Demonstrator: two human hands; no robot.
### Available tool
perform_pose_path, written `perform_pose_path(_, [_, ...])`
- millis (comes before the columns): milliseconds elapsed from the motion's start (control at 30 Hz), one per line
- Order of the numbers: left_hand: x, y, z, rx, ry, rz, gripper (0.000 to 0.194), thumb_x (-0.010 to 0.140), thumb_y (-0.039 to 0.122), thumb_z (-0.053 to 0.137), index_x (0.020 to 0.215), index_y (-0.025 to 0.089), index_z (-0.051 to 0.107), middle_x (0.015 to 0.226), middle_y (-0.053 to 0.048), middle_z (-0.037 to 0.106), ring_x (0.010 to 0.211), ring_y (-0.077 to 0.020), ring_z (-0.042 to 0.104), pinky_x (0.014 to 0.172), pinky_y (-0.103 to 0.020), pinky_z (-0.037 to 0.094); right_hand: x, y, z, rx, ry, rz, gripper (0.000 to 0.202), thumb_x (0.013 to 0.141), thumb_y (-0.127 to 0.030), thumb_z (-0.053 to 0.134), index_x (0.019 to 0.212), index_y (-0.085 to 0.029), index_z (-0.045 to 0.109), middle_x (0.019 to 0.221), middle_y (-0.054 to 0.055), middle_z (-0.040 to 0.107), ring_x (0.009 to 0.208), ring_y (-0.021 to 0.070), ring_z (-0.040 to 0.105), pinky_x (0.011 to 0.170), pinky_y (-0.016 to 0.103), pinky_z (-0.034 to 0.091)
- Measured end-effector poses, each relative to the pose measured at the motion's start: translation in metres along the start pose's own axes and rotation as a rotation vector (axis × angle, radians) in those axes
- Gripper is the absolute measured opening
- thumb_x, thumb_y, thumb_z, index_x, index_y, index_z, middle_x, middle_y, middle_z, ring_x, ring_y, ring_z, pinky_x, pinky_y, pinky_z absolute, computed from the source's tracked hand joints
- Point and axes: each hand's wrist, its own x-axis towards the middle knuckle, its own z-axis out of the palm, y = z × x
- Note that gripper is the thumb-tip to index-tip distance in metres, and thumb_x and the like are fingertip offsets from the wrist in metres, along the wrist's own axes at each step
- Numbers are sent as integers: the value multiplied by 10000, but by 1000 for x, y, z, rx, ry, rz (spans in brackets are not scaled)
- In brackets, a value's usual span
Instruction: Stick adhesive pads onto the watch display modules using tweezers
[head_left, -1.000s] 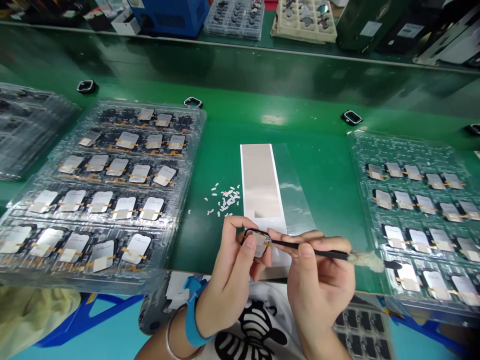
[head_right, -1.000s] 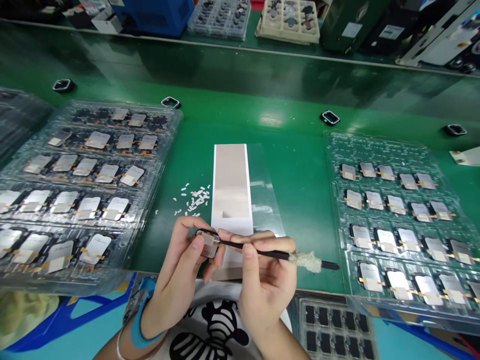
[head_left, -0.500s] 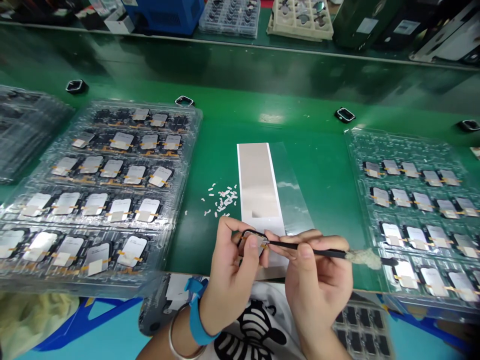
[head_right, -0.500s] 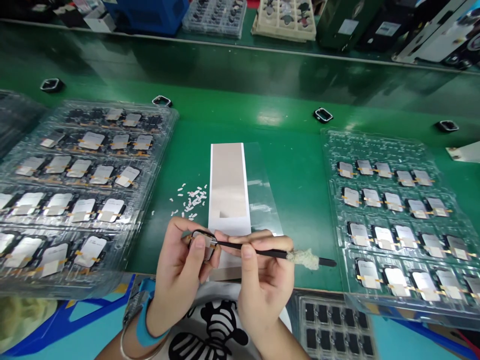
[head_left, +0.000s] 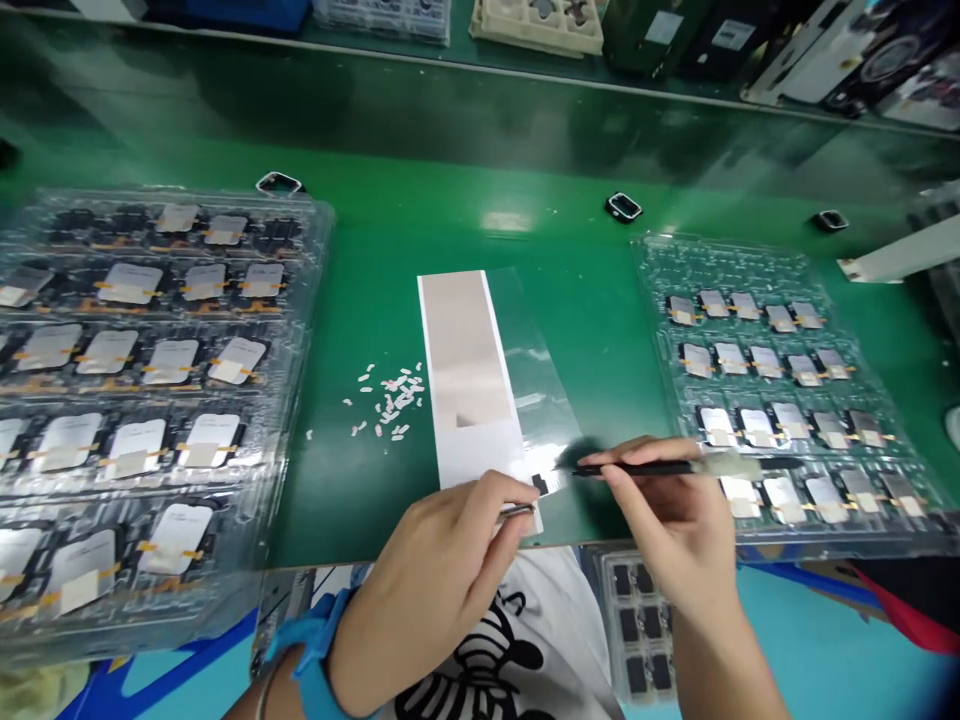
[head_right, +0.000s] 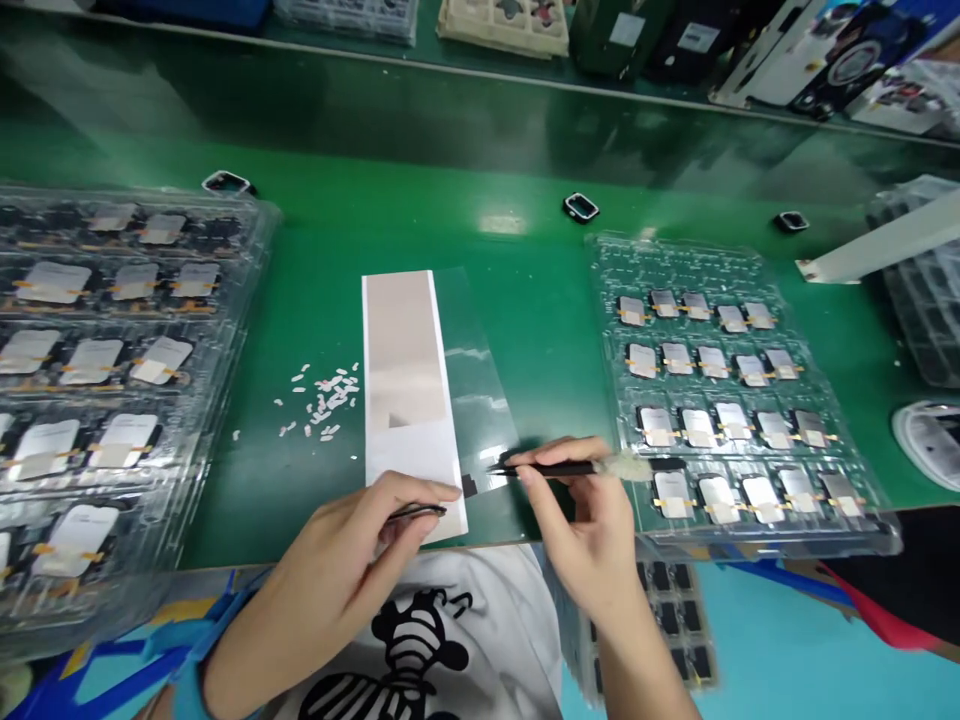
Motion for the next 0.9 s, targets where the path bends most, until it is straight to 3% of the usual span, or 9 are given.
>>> perform_pose_path(100, [5,2,4,181,-49,95,93,1046,215,409,1099,223,484,952,-32,726,818,-210,714,715,-342,578,-2,3,-2,-25,-94,-4,121,923,-154,644,986,-241,589,910,24,664,849,155,739,727,258,628])
perform_pose_path(300, [8,2,7,408,-6,236,122,1017,133,395,1023,203,495,832,-32,736,737,-246,726,592,-375,595,-2,7,3,3,-154,-15,162,928,-119,628,1004,-253,577,943,22,645,879,136,725,738,238,624])
perform_pose_path(667, [5,2,7,476,9,286,199,999,90,410,966,186,581,1013,-36,771,775,-241,730,587,-385,584,-3,7,1,52,-184,42,184,932,-119,629,1021,-275,589,942,8,654,898,137,720,755,251,619])
perform_pose_path(900, [7,2,6,478,25,288,207,1005,95,401,956,189,579,994,-25,775,788,-225,730,613,-356,573,-2,9,1,66,-181,35,173,927,-112,628,1016,-256,592,953,16,648,901,146,723,748,260,628])
